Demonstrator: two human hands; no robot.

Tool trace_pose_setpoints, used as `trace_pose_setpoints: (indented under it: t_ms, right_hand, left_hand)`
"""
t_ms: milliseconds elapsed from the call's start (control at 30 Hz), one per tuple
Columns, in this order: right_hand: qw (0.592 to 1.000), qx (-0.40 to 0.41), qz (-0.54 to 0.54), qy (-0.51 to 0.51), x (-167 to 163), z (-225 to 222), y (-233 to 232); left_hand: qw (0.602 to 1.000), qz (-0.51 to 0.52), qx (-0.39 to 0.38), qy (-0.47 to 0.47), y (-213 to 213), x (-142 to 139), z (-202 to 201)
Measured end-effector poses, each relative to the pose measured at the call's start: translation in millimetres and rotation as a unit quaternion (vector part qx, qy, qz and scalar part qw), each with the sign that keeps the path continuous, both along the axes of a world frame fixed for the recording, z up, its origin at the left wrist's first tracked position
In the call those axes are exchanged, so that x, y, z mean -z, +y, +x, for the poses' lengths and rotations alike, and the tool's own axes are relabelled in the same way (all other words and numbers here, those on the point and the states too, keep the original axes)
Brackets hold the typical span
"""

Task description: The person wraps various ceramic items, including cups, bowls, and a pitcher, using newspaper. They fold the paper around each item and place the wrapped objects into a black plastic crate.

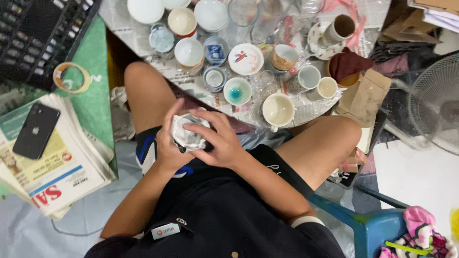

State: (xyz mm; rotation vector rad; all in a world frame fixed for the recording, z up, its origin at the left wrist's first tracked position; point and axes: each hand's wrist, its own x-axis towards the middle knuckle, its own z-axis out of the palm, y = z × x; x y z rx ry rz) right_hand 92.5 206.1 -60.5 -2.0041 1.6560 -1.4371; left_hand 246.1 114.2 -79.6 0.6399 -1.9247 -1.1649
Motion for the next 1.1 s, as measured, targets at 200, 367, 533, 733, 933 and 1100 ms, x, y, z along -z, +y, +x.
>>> trace_pose_setpoints:
  t_ms: [200,367,533,733,933,1100]
  right_hand:
    - [0.996,0.051,-0.024,-0.072,-43,-44,22]
    - [0.987,0.128,0.061,-0.071,-56,-69,16]
    - [0.976,0.199,0.081,-0.046,-49,-94,12]
    - [0.964,0.221,0.15,-0.012,-58,-139,22]
    - [0.968,0.138,0.204,-0.044,-67,-218,26]
    - [0.96,0.257,0.091,-0.066,-42,-351,-17]
  left_hand:
    - [0.982,0.038,0.176,0.051,-24,-28,-58]
    - [0.961,-0.19,0.2,-0.028,-32,-42,-114]
    - [0.954,-0.203,0.208,-0.07,-29,-47,-158]
    - [0.956,-0.188,0.224,0.03,-33,-46,-191]
    - [0.957,-0.144,0.247,0.055,-40,-29,-228]
    - [0.942,-0.19,0.232,0.149,-41,16,-235]
